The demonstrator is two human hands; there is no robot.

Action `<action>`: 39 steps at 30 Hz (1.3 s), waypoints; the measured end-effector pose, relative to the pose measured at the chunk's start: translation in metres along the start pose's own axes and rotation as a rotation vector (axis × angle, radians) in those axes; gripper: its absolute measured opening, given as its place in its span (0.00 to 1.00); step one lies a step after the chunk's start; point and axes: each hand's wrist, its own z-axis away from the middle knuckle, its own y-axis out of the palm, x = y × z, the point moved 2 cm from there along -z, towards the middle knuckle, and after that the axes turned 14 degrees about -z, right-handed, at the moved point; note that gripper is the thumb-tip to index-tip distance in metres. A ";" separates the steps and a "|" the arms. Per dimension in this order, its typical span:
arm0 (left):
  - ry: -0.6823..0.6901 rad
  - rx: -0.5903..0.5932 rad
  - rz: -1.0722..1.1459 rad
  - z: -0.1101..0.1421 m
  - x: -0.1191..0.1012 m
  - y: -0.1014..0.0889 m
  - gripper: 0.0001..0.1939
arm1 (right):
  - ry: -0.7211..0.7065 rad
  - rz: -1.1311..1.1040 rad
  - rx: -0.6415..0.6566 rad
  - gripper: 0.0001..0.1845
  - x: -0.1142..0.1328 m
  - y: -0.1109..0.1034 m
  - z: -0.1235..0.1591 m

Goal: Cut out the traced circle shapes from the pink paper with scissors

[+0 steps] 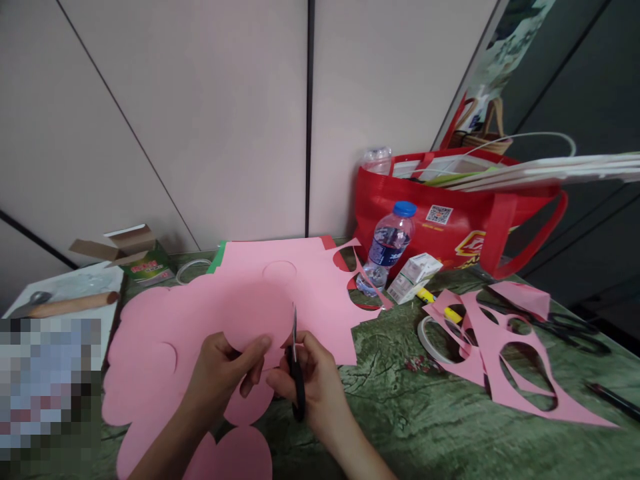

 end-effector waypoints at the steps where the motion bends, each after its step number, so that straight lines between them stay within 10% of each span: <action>1: 0.000 0.001 0.000 0.000 0.000 0.000 0.25 | -0.001 0.006 -0.004 0.19 0.000 0.000 0.000; 39: -0.011 0.036 0.062 0.000 0.000 0.002 0.25 | 0.040 -0.012 -0.156 0.16 0.004 0.001 -0.001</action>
